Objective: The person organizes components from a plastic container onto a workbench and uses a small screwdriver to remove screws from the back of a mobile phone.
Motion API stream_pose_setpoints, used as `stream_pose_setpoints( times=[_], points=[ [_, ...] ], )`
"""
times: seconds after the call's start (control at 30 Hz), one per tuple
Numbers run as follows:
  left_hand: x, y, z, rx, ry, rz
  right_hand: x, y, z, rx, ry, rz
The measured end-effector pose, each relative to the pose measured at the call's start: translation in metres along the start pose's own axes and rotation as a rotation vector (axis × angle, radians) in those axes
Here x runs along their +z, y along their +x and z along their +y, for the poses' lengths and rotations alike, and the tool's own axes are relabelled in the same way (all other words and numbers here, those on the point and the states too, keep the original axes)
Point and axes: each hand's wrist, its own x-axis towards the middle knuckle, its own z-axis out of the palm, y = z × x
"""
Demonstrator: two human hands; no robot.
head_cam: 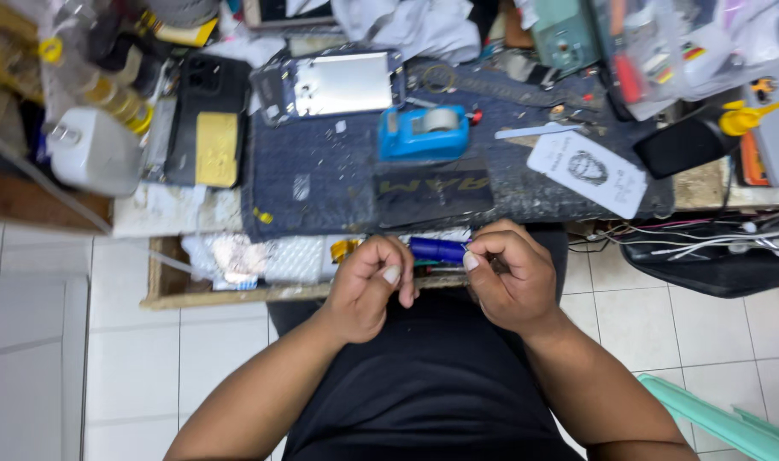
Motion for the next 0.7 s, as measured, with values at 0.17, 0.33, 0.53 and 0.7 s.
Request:
stream_pose_setpoints(
  times=[0.17,0.33,0.53,0.7],
  points=[
    [0.009,0.016,-0.013,-0.124,0.063,0.113,-0.006,-0.013,0.026,0.141,0.330,0.055],
    [0.024,0.035,-0.020,-0.160,-0.035,0.119,-0.006,-0.014,0.041,0.289,0.710,0.035],
    [0.033,0.043,-0.021,-0.190,-0.023,0.090,-0.007,-0.014,0.049,0.301,0.767,0.018],
    [0.032,0.047,-0.024,-0.216,-0.031,0.087,-0.008,-0.013,0.053,0.287,0.760,0.010]
  ],
)
